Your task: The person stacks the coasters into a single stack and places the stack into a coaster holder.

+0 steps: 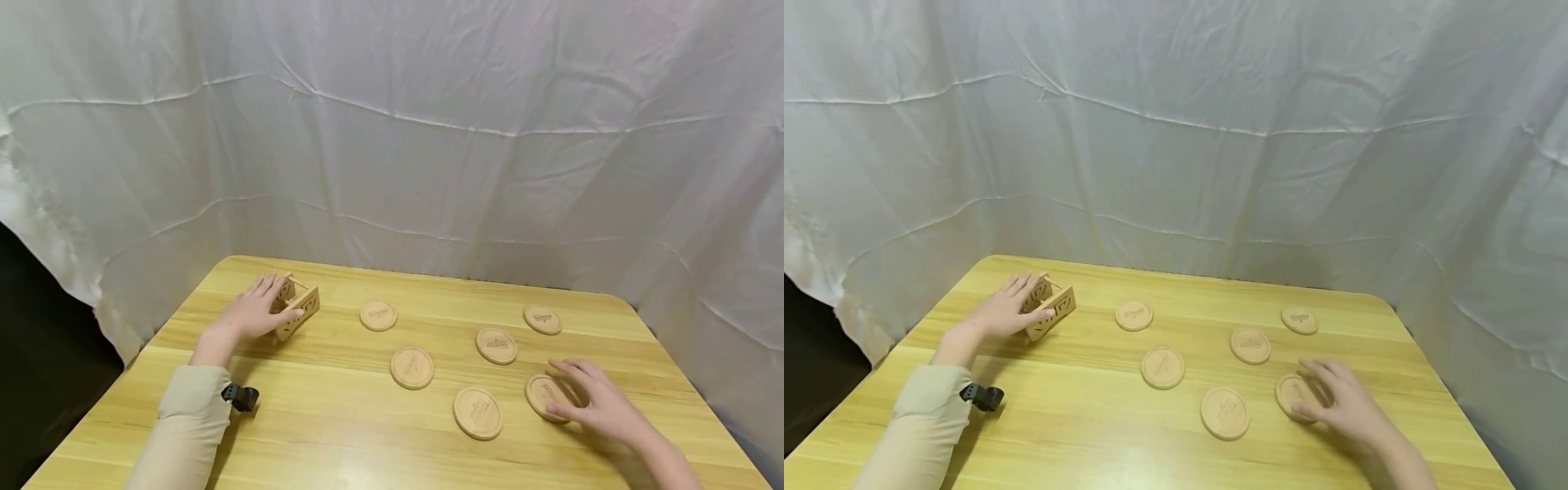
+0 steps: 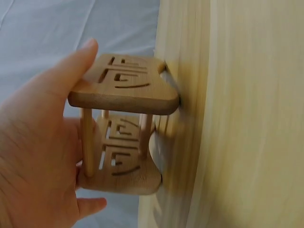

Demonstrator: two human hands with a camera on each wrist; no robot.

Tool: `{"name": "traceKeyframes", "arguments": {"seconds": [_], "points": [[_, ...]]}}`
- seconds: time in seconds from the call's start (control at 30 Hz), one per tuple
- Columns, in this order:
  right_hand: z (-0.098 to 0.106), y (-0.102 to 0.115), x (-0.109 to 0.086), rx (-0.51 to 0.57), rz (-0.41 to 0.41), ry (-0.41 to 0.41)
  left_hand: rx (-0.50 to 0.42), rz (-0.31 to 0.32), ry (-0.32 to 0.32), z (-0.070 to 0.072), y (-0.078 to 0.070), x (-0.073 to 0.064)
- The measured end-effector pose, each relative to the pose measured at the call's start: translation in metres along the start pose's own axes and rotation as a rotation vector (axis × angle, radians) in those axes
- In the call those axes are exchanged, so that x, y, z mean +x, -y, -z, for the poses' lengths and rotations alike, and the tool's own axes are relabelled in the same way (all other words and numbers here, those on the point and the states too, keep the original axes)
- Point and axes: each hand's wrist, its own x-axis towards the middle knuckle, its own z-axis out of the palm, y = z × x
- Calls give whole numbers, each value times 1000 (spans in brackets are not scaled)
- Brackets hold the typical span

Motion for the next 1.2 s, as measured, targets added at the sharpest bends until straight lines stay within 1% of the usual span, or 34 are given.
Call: {"name": "traceKeyframes", "arguments": {"seconds": [0.2,0.43,0.6,0.73,0.8,0.9,1.03,1.2], "points": [[2,-4,-2,-4,-22,43,32,86,-11,-5,-14,-3],[-1,-6,-6,-63,-15,32,88,161,-56,-9,-34,-7],[-4,-9,-8,-74,-18,34,71,223,-61,-12,-45,-7],[-5,-9,-8,-78,-21,49,51,260,-53,-14,-48,-7],[-6,-9,-7,-79,-21,59,39,263,-52,-14,-48,-8],[-7,-10,-6,-85,-20,67,23,250,-67,-11,-45,-9],[-8,-8,-2,-83,-17,79,12,211,-95,-8,-39,-10],[-5,-7,3,-73,3,101,7,150,-99,-6,-34,-11]]}}
